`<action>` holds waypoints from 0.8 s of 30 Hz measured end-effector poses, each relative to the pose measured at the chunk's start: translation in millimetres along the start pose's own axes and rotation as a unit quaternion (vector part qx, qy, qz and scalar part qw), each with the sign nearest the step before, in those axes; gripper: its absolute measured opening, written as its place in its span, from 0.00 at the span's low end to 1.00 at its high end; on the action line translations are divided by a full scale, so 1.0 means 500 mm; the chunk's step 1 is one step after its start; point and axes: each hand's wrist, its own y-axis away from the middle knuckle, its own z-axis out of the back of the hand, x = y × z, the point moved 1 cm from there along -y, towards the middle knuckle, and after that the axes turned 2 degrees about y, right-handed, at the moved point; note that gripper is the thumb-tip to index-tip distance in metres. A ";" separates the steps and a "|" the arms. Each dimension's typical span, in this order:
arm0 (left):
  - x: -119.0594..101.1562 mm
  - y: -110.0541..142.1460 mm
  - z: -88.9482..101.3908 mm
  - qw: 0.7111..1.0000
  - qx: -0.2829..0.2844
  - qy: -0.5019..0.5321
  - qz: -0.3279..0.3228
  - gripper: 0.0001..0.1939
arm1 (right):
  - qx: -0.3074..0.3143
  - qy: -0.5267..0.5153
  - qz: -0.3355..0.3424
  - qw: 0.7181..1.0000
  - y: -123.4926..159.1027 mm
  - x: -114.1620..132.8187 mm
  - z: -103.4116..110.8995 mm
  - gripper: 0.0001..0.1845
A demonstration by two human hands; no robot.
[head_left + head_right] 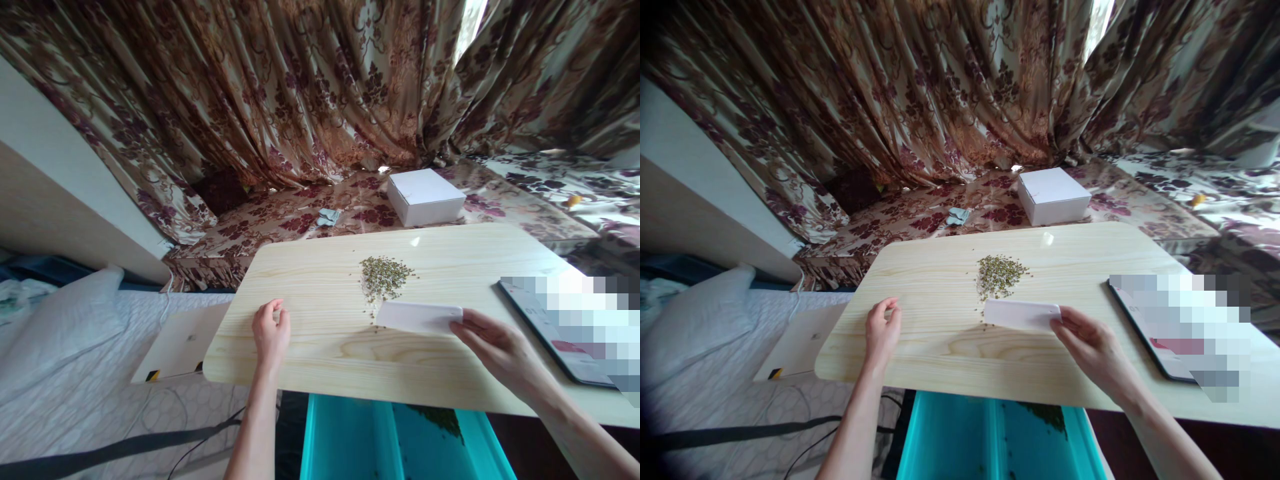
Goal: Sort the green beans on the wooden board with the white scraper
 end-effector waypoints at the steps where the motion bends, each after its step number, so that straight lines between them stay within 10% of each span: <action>1: 0.001 0.000 0.000 1.000 0.000 -0.001 0.001 0.13 | 0.012 -0.002 0.001 1.000 -0.003 0.007 -0.002 0.17; 24: 0.011 -0.002 0.000 1.000 0.005 0.008 -0.007 0.14 | 0.212 -0.101 0.008 0.972 -0.095 0.017 -0.128 0.06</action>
